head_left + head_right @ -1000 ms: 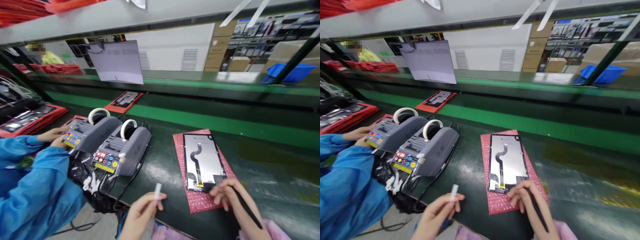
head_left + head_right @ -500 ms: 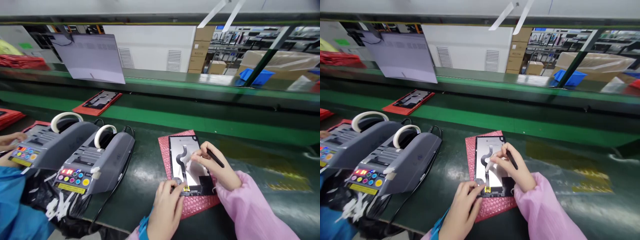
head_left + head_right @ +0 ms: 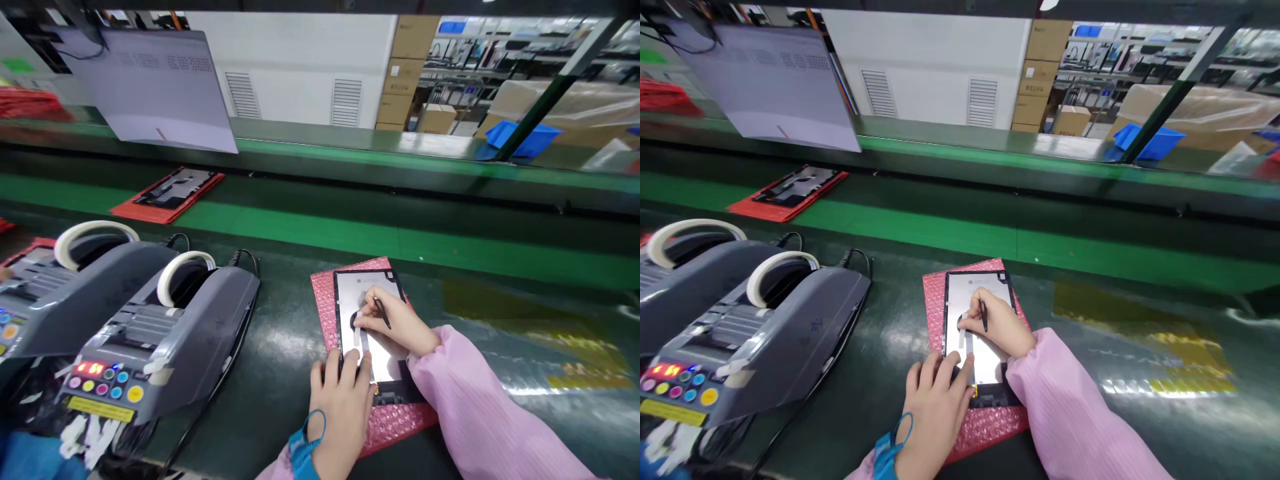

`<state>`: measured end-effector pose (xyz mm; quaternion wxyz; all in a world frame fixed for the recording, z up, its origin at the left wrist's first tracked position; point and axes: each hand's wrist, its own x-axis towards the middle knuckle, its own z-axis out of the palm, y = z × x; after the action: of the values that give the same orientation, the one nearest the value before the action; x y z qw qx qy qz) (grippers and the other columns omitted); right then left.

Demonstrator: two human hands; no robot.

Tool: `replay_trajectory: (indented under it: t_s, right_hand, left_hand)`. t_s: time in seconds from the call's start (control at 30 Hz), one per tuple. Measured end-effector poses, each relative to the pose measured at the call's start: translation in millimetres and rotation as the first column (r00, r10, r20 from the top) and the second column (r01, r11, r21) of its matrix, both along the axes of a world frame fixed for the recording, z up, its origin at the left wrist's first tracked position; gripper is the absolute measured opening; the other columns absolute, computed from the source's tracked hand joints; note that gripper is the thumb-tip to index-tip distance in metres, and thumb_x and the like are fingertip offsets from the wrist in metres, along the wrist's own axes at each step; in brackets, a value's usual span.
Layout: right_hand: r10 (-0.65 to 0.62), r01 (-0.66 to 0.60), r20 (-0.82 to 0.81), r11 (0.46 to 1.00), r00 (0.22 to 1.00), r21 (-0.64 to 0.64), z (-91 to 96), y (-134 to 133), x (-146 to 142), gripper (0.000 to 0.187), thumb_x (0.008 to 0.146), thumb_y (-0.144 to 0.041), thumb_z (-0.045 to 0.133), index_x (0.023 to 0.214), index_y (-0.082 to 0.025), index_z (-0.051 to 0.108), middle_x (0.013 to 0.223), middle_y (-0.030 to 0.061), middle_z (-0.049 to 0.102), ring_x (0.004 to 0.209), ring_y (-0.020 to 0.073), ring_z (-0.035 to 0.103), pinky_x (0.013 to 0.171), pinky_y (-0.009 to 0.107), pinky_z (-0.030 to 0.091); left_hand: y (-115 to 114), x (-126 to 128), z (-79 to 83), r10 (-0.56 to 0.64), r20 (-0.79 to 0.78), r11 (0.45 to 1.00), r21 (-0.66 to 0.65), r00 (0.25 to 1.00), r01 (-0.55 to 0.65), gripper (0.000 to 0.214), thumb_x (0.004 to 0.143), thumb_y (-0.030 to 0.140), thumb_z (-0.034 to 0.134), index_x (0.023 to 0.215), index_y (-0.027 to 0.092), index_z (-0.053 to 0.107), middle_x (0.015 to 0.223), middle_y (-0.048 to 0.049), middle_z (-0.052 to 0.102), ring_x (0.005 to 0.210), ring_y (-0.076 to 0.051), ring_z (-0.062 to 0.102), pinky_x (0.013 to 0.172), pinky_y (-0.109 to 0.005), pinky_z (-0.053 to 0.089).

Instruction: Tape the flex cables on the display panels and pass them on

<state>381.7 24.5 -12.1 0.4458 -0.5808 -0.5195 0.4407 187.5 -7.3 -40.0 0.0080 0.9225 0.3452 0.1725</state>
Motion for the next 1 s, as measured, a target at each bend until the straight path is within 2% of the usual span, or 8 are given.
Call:
replay_trajectory:
  t_s: [0.23, 0.4, 0.5, 0.57, 0.67, 0.73, 0.9, 1.0]
  right_hand:
    - [-0.016, 0.017, 0.02, 1.0, 1.0, -0.017, -10.3, 6.1, 1.1, 0.05, 0.078, -0.06, 0.075, 0.079, -0.027, 0.037, 0.077, -0.0013, 0.069, 0.076, 0.0215, 0.07, 0.072, 0.036, 0.049]
    - [-0.059, 0.059, 0.109, 0.998, 0.992, 0.006, -20.7, 8.1, -3.3, 0.045, 0.08, -0.055, 0.074, 0.08, -0.027, 0.039, 0.078, -0.0008, 0.071, 0.071, 0.0203, 0.067, 0.07, 0.036, 0.048]
    - [-0.162, 0.157, 0.19, 0.987, 0.968, 0.044, -23.1, 17.4, -2.8, 0.044, 0.078, -0.05, 0.076, 0.082, -0.027, 0.039, 0.08, -0.0024, 0.069, 0.063, 0.0173, 0.062, 0.067, 0.033, 0.047]
    - [-0.303, 0.295, 0.306, 0.953, 0.902, 0.073, -19.3, 24.9, 5.0, 0.042, 0.077, -0.046, 0.076, 0.084, -0.027, 0.04, 0.083, -0.0022, 0.067, 0.067, 0.0185, 0.062, 0.069, 0.033, 0.046]
    - [-0.512, 0.536, 0.477, 0.839, 0.715, 0.097, -10.3, 26.4, 26.6, 0.037, 0.078, -0.044, 0.073, 0.087, -0.027, 0.041, 0.09, 0.0041, 0.063, 0.086, 0.0269, 0.063, 0.076, 0.037, 0.044]
    - [-0.574, 0.627, 0.506, 0.775, 0.644, 0.08, -9.4, 17.6, 40.0, 0.038, 0.077, -0.043, 0.073, 0.087, -0.026, 0.04, 0.088, 0.0068, 0.06, 0.087, 0.0307, 0.062, 0.075, 0.039, 0.043]
    - [-0.586, 0.638, 0.384, 0.77, 0.713, -0.008, -29.7, 0.7, 46.7, 0.044, 0.067, -0.032, 0.083, 0.085, -0.027, 0.043, 0.066, -0.0044, 0.055, 0.06, 0.0218, 0.058, 0.061, 0.033, 0.044]
    - [-0.615, 0.628, 0.236, 0.777, 0.752, 0.024, -32.8, 30.0, 53.4, 0.038, 0.074, -0.033, 0.082, 0.092, -0.024, 0.049, 0.067, -0.007, 0.058, 0.059, 0.0178, 0.059, 0.058, 0.029, 0.049]
  left_hand:
    - [0.0, 2.1, 2.2, 0.029, 0.016, 0.999, 0.031, 0.999, -0.029, 0.028, 0.096, 0.039, 0.061, 0.121, 0.03, 0.07, 0.135, 0.0015, 0.068, 0.122, -0.031, 0.055, 0.091, -0.048, 0.04]
    - [2.0, 1.6, -2.3, 0.003, 0.002, 1.0, 0.013, 1.0, -0.003, 0.029, 0.099, 0.04, 0.055, 0.123, 0.029, 0.069, 0.138, -0.0005, 0.067, 0.124, -0.03, 0.058, 0.092, -0.047, 0.042]
    - [0.6, 0.6, -7.8, -0.01, -0.022, 1.0, 0.009, 1.0, 0.01, 0.032, 0.098, 0.037, 0.056, 0.127, 0.027, 0.067, 0.14, -0.0033, 0.066, 0.124, -0.031, 0.058, 0.097, -0.048, 0.044]
    - [-1.4, -1.3, -11.3, -0.029, -0.049, 0.999, 0.017, 0.998, 0.03, 0.037, 0.096, 0.033, 0.058, 0.131, 0.025, 0.065, 0.144, -0.0064, 0.062, 0.128, -0.033, 0.056, 0.102, -0.051, 0.042]
    - [-3.8, -5.4, -16.1, -0.077, -0.057, 0.996, 0.03, 0.995, 0.079, 0.052, 0.09, 0.029, 0.062, 0.141, 0.022, 0.056, 0.153, -0.0091, 0.052, 0.138, -0.038, 0.047, 0.109, -0.055, 0.038]
    - [-4.1, -7.6, -19.4, -0.103, -0.043, 0.994, 0.037, 0.994, 0.105, 0.062, 0.087, 0.03, 0.064, 0.146, 0.021, 0.05, 0.157, -0.0101, 0.047, 0.141, -0.04, 0.043, 0.11, -0.057, 0.037]
    - [1.7, -9.3, -25.3, -0.116, -0.03, 0.988, 0.103, 0.993, 0.119, 0.065, 0.085, 0.032, 0.068, 0.146, 0.019, 0.051, 0.157, -0.0136, 0.046, 0.14, -0.042, 0.045, 0.107, -0.056, 0.041]
    - [12.3, -11.5, -31.8, -0.058, 0.01, 0.987, 0.154, 0.998, 0.056, 0.07, 0.086, 0.031, 0.065, 0.152, 0.02, 0.044, 0.162, -0.0125, 0.039, 0.145, -0.04, 0.038, 0.109, -0.052, 0.039]
